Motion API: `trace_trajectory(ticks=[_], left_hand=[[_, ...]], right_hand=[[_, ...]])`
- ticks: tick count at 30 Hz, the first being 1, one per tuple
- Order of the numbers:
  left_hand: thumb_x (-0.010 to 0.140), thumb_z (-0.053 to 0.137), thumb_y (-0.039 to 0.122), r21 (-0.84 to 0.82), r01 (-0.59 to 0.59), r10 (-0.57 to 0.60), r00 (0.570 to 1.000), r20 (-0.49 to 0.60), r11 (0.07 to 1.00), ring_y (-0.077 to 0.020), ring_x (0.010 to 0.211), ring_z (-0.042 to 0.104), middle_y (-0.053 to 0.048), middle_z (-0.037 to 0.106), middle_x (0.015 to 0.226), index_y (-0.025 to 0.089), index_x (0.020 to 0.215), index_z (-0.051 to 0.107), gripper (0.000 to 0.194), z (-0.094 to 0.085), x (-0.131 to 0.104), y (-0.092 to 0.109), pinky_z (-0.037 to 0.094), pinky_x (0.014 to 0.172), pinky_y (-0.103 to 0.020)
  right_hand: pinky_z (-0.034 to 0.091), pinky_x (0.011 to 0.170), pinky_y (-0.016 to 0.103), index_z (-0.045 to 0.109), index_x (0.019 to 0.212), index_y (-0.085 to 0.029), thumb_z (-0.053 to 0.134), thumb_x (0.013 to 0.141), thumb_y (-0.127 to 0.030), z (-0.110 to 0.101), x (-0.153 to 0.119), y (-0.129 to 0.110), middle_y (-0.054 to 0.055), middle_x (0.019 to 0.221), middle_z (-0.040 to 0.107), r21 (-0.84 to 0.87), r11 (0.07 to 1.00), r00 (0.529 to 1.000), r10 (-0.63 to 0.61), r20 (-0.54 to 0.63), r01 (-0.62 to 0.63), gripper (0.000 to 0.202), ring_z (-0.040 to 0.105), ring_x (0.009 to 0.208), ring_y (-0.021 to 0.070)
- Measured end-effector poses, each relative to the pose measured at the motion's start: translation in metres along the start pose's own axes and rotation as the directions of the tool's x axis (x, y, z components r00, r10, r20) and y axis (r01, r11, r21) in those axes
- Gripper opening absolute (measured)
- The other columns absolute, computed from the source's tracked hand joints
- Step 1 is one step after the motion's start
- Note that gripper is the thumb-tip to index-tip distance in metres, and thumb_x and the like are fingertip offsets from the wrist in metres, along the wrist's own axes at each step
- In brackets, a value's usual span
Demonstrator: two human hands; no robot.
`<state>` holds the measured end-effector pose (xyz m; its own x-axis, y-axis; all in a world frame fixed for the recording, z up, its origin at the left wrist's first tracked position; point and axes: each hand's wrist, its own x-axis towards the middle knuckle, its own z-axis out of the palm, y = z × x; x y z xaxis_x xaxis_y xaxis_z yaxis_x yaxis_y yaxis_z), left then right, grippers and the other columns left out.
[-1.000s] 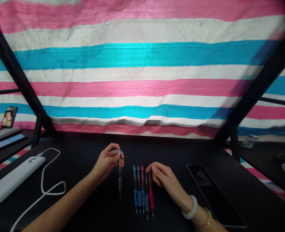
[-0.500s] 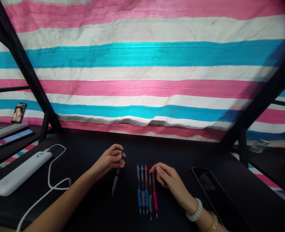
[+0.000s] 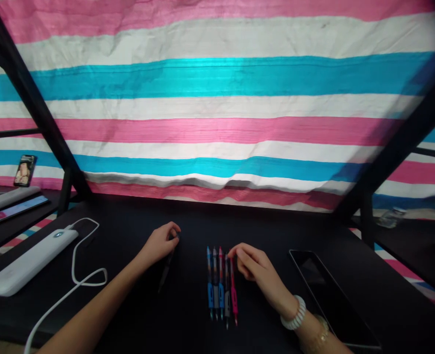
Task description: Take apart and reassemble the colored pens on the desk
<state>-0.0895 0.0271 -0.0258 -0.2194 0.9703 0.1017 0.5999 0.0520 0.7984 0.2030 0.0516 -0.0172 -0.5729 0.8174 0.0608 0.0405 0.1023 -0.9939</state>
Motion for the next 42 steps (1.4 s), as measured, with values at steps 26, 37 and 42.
trace_trajectory(ticks=[26,37,42], left_hand=[[0.089,0.053,0.009,0.223,-0.792,0.638,0.595,0.489,0.568,-0.0217,0.110,0.051,-0.005,0.056,0.122,0.027,0.111,0.060,0.029,0.037,-0.042,0.040,0.041,0.093,-0.036],[0.095,0.047,0.011,0.243,-0.823,0.656,0.559,0.507,0.514,-0.0213,0.106,0.051,-0.005,0.063,0.106,0.021,0.108,0.058,0.019,0.040,-0.038,0.034,0.039,0.091,-0.035],[0.095,0.046,0.013,0.253,-0.848,0.674,0.525,0.519,0.466,-0.0217,0.105,0.051,-0.005,0.064,0.103,0.019,0.101,0.058,0.015,0.041,-0.039,0.036,0.038,0.093,-0.036]], right_hand=[[0.017,0.044,0.022,0.064,0.089,-0.013,0.049,0.092,-0.052,-0.001,0.000,-0.002,-0.007,0.051,0.035,0.012,1.000,0.999,-0.007,-0.045,0.008,0.041,0.026,0.046,0.0074],[0.017,0.043,0.022,0.064,0.086,-0.014,0.051,0.090,-0.053,0.000,0.002,-0.003,-0.008,0.050,0.034,0.017,1.000,0.998,0.011,-0.058,-0.010,0.041,0.027,0.045,0.0074],[0.017,0.043,0.022,0.063,0.087,-0.013,0.050,0.091,-0.052,-0.002,0.002,-0.001,-0.008,0.050,0.034,0.025,1.000,0.998,0.001,-0.057,0.001,0.041,0.026,0.045,0.0074]])
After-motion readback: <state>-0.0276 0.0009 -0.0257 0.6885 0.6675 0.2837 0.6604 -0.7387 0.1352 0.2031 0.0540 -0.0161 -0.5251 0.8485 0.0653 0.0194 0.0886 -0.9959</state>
